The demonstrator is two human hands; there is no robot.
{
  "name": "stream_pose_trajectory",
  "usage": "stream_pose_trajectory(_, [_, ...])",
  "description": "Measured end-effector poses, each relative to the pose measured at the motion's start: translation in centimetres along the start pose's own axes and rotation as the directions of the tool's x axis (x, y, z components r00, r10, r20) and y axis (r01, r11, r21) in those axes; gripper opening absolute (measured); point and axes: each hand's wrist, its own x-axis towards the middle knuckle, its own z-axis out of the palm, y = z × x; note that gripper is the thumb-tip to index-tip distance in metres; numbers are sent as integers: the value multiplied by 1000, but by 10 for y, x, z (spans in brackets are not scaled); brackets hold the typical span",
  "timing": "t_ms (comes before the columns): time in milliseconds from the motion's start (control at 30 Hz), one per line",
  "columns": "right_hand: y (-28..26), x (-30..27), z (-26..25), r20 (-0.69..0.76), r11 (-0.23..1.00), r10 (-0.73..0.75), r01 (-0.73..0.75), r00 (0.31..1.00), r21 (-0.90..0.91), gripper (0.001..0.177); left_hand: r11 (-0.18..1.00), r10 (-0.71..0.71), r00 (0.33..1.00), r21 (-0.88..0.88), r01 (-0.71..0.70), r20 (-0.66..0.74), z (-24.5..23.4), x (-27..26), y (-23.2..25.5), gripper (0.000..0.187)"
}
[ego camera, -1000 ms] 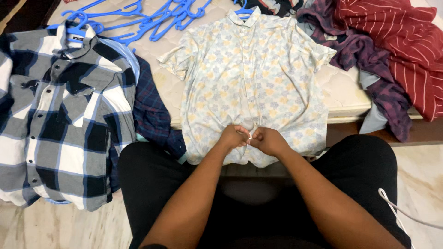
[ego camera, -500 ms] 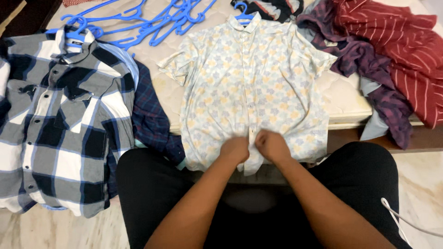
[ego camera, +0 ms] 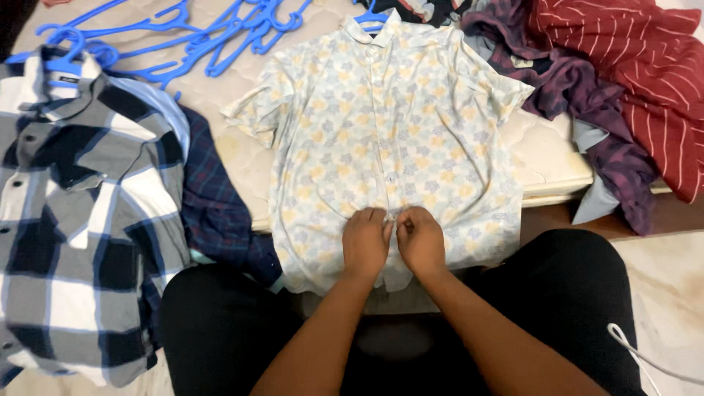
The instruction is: The person buttons a light-colored patterned shirt on a hanger, then picks up a red striped shirt and begins buttoning it. The task involves aligning plackets and fastening buttons by hand.
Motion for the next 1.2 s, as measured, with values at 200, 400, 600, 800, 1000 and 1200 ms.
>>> stream_pose_trajectory(200, [-4,13,2,-61,999,-35,33,998,-31,16,999,6,1000,44,-6,9,4,4,-5,10])
stream_pose_trajectory(400, [-14,20,11,-89,984,104,-116,991,-137,37,996,-3,1000,85,4,-18,15,5,-11,10])
stream_pose_trajectory(600, [-9,21,20,-147,969,-64,26,987,-247,40,984,-83,995,164,72,56,25,5,-17,9])
stream_pose_trajectory(800, [1,22,23,-133,963,-112,74,985,-257,33,985,-138,984,123,124,114,18,8,-15,10])
stream_pose_trajectory(1000, [11,19,16,-78,969,-106,85,991,-230,21,988,-32,997,151,21,66,18,3,-21,18])
stream_pose_trajectory(1200, [11,17,12,-66,954,-176,154,982,-258,23,980,8,1000,201,-5,-15,22,-4,-16,15])
